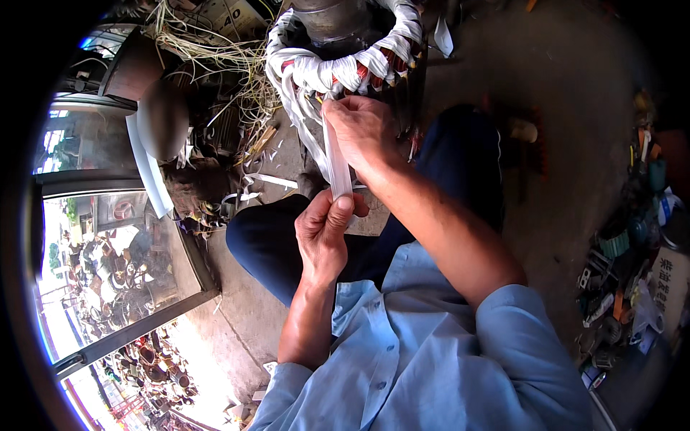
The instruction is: The person rewinds an electrical motor stator by wrapping white insulation tape around the wire coils by hand and using a wooden mallet to tap and shape the windings.
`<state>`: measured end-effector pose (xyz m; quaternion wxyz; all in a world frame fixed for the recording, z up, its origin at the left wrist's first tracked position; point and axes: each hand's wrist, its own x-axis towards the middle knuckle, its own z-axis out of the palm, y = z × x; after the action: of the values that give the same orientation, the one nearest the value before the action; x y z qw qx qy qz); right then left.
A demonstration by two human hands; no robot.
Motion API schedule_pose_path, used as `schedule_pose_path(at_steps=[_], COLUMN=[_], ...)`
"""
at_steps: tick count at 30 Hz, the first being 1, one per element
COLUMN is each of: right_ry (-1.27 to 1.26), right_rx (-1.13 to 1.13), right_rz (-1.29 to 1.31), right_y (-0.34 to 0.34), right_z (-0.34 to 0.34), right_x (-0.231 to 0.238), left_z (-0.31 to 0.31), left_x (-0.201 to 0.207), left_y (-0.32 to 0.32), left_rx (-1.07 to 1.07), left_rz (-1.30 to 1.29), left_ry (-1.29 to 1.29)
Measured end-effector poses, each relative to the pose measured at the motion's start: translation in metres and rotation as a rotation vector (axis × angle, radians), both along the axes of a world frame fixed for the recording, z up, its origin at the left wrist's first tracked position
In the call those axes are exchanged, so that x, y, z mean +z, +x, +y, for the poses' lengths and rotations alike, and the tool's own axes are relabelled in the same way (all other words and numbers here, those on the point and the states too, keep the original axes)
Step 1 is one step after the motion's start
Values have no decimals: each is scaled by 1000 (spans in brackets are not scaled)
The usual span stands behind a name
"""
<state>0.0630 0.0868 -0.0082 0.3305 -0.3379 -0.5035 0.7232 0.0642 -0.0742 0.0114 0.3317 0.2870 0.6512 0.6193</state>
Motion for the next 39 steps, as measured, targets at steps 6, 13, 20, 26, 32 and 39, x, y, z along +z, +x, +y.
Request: schedule_pose_path(at_steps=[6, 13, 20, 26, 32, 39], right_ry=[234, 1594, 1593, 1583, 1559, 1639], right_rx=[-125, -107, -140, -46, 36, 92], right_rz=[125, -24, -13, -34, -20, -49], right_y=[18, 22, 27, 32, 36, 32], right_z=[-5, 28, 34, 28, 32, 39], right_x=[-8, 10, 9, 4, 2, 27], left_z=[-3, 3, 40, 106, 112, 105], left_x=[7, 11, 10, 2, 4, 26], left_y=[-1, -1, -56, -84, -86, -101], left_rx=[15, -30, 158, 335, 272, 227], left_rz=[-264, -352, 212, 387, 81, 30], left_ry=[73, 113, 7, 76, 255, 318])
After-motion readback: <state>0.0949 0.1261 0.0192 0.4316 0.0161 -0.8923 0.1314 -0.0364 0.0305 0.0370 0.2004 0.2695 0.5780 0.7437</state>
